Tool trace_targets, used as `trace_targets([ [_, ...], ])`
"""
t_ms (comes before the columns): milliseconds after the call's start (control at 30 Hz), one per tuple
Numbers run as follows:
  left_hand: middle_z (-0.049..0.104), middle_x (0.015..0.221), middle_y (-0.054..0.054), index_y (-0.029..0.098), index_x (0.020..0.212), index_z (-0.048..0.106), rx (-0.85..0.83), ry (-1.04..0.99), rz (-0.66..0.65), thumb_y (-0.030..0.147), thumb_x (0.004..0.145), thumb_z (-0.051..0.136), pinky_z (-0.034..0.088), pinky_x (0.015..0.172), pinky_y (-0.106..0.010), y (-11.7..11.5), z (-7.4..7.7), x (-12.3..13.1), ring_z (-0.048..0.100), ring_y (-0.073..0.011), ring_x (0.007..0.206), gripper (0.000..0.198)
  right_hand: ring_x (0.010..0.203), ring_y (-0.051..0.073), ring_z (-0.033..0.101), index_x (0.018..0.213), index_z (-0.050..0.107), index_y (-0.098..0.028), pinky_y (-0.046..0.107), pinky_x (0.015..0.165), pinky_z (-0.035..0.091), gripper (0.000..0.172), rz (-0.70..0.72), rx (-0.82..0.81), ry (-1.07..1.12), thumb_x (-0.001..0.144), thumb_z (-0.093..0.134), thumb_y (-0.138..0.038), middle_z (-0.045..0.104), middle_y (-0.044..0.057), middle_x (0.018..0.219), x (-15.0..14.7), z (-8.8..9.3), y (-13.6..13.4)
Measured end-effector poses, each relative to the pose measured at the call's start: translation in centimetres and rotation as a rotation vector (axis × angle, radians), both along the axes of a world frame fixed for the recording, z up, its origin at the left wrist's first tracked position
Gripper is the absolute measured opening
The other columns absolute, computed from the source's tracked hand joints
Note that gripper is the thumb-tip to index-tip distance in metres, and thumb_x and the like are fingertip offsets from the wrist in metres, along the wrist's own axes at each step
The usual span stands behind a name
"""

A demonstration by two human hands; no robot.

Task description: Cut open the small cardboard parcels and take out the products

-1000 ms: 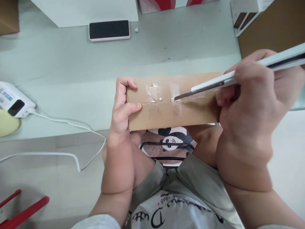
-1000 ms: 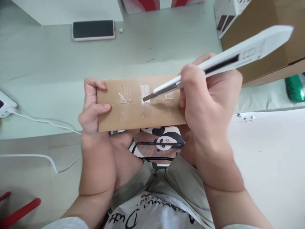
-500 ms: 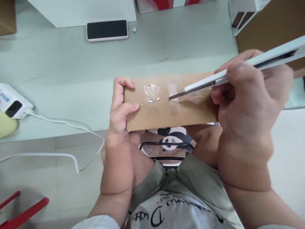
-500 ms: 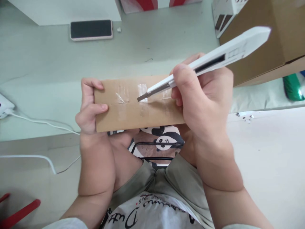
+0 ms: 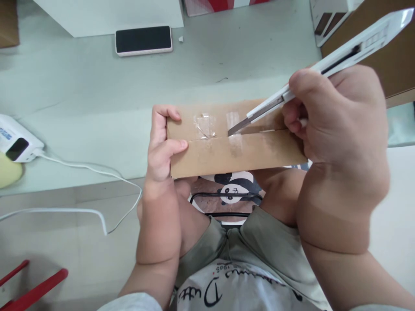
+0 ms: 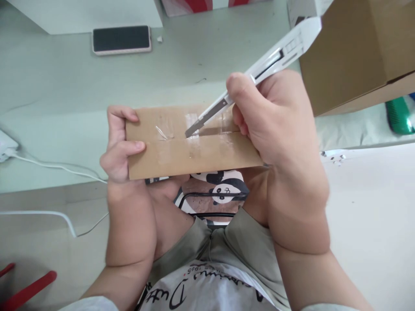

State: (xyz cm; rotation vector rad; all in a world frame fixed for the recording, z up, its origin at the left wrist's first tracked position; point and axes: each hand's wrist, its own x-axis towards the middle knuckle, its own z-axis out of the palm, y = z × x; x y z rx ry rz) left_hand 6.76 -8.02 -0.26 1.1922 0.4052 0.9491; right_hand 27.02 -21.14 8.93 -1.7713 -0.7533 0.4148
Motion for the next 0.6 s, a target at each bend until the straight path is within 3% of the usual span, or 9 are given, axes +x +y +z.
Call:
trace_targets([
  [133,0.06,0.099,-0.004,0.029,0.1,0.055,-0.003,0.012,-0.008,0.022,0.066,0.075,0.055,0.102,-0.052,-0.4,0.6,0.2,0.061,-0.0314,0.121,0.04,0.037,0.012,0.036,0.048,0.055,-0.026,0.03,0.032,0.018,0.038,0.006,-0.023,-0.043,0.083,0.07,-0.032,0.042,-0.002,0.04,-0.1,0.3,0.3],
  [267,0.06,0.097,-0.004,0.029,0.099,0.058,-0.011,-0.04,0.002,0.019,0.064,0.074,0.056,0.104,-0.052,-0.4,0.4,0.4,0.059,-0.0315,0.124,0.039,0.041,0.006,0.033,0.045,0.047,-0.021,0.021,0.039,0.019,0.043,0.067,-0.086,-0.102,0.086,0.057,-0.026,0.038,-0.003,0.043,-0.6,0.8,0.4],
  [367,0.059,0.097,-0.003,0.03,0.099,0.06,-0.009,-0.043,-0.011,0.019,0.062,0.075,0.056,0.105,-0.054,-0.2,0.2,0.5,0.059,-0.032,0.124,0.041,0.041,0.009,0.037,0.052,0.051,-0.023,0.025,0.038,0.022,0.035,0.064,-0.03,-0.039,0.085,0.063,-0.026,0.042,-0.003,0.046,-0.6,0.5,0.4],
  [467,0.061,0.099,-0.003,0.031,0.1,0.06,-0.005,-0.032,-0.02,0.02,0.063,0.075,0.055,0.107,-0.054,-0.1,0.3,0.5,0.059,-0.0318,0.124,0.041,0.042,0.013,0.037,0.059,0.057,-0.026,0.031,0.036,0.017,0.024,-0.014,0.055,0.046,0.079,0.07,-0.026,0.044,-0.002,0.048,-0.3,-0.2,0.4],
  [600,0.063,0.099,-0.002,0.03,0.1,0.061,-0.015,-0.04,-0.045,0.019,0.064,0.076,0.056,0.106,-0.054,0.1,0.3,0.3,0.063,-0.0301,0.116,0.041,0.043,0.013,0.036,0.058,0.054,-0.026,0.031,0.037,0.016,0.028,-0.027,0.109,0.094,0.081,0.068,-0.023,0.044,-0.003,0.048,-0.2,-0.5,0.4],
])
